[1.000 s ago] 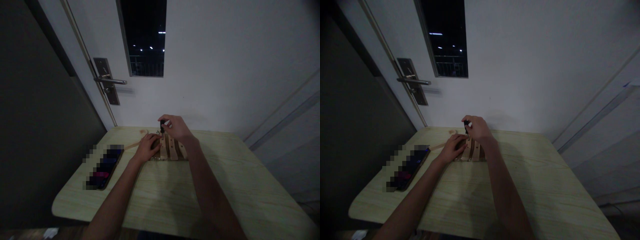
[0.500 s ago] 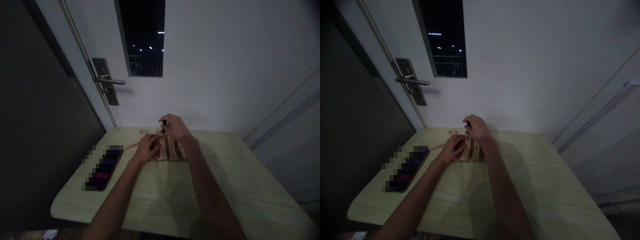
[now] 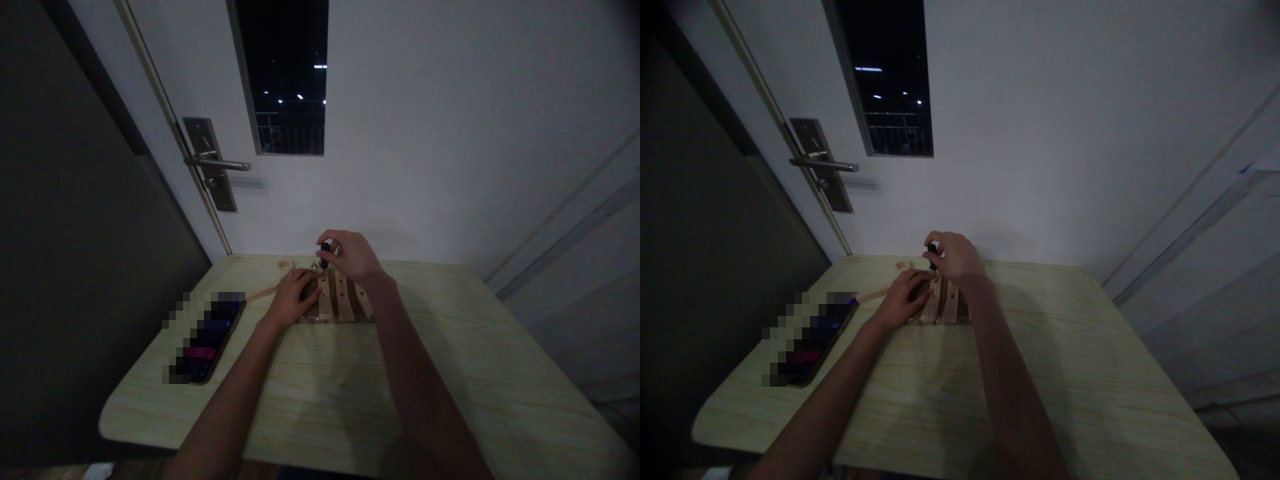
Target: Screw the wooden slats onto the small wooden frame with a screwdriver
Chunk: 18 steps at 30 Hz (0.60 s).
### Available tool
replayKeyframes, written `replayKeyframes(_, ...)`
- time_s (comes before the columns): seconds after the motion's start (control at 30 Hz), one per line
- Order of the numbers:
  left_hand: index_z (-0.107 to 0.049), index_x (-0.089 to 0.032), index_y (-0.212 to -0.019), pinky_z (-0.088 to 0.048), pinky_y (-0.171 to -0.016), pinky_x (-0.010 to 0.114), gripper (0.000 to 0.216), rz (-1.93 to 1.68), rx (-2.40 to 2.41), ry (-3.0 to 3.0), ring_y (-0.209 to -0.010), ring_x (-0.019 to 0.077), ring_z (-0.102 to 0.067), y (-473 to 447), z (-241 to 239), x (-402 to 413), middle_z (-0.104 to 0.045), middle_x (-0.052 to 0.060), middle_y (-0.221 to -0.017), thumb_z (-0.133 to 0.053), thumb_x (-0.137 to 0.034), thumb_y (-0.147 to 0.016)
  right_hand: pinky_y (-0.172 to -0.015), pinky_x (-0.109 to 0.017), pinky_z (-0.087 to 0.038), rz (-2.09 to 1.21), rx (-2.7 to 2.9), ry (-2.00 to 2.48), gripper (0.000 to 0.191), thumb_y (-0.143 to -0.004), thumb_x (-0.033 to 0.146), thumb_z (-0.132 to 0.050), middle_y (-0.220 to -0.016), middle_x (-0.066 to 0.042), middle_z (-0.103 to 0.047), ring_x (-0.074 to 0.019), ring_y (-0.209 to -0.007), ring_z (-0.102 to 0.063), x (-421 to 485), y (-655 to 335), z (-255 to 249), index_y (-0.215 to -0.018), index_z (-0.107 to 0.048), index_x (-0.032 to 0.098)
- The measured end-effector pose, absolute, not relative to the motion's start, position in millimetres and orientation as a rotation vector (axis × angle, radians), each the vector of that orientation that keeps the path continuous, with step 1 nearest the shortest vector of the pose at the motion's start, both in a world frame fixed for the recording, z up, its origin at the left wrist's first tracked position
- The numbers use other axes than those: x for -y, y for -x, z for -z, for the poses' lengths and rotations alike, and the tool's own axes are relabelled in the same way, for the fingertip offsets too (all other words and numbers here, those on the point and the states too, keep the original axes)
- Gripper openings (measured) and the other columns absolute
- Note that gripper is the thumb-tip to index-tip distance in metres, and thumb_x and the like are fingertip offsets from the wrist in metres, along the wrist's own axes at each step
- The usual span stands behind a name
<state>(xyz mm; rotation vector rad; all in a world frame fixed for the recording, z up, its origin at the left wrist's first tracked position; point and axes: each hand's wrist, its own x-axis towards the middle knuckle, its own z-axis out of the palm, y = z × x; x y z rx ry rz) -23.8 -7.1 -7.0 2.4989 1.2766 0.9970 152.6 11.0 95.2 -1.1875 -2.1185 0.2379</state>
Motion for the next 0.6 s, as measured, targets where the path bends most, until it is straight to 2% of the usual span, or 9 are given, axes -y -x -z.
replayKeyframes(0.17, -0.057, -0.023, -0.117, -0.040, -0.097, 0.040, 0.032, -0.985, -1.289, -2.493, -0.110, 0.0237, -0.051, 24.4, 7.7, 7.3, -0.057, 0.007, -0.116, -0.051, -0.036, -0.089, -0.077, -0.029, -0.043, -0.138, 2.093, 1.145, 0.018, -0.080, 0.023, -0.064, -0.090, -0.006, -0.066, -0.0147, -0.076, -0.057, -14.1, -152.2, -88.6, -0.096, -0.067, 0.017)
replayKeyframes(0.3, -0.057, -0.022, -0.117, -0.041, -0.097, 0.040, 0.032, -0.985, -1.273, -2.485, -0.108, 0.0232, -0.052, 24.3, 6.9, 8.7, -0.058, 0.007, -0.115, -0.050, -0.037, -0.090, -0.073, -0.029, -0.045, -0.195, 2.080, 1.148, 0.026, -0.081, 0.016, -0.057, -0.096, -0.009, -0.068, -0.0141, -0.071, -0.058, -12.6, -154.4, -88.3, -0.105, -0.066, 0.015)
replayKeyframes(0.5, -0.057, -0.022, -0.118, -0.041, -0.096, 0.040, 0.033, -0.993, -1.288, -2.495, -0.108, 0.0234, -0.052, 24.6, 9.5, 6.6, -0.058, 0.007, -0.115, -0.050, -0.037, -0.089, -0.066, -0.027, -0.043, -0.251, 2.068, 1.178, 0.025, -0.081, 0.018, -0.058, -0.083, -0.003, -0.068, -0.0133, -0.066, -0.059, -9.5, -152.7, -94.0, -0.105, -0.065, 0.020)
replayKeyframes(0.6, -0.057, -0.021, -0.117, -0.041, -0.096, 0.039, 0.033, -0.996, -1.288, -2.500, -0.108, 0.0235, -0.051, 24.4, 10.0, 6.0, -0.058, 0.007, -0.116, -0.051, -0.037, -0.089, -0.064, -0.026, -0.040, -0.224, 2.083, 1.217, 0.013, -0.079, 0.024, -0.064, -0.077, -0.002, -0.066, -0.0131, -0.065, -0.057, -7.6, -150.3, -97.0, -0.092, -0.065, 0.020)
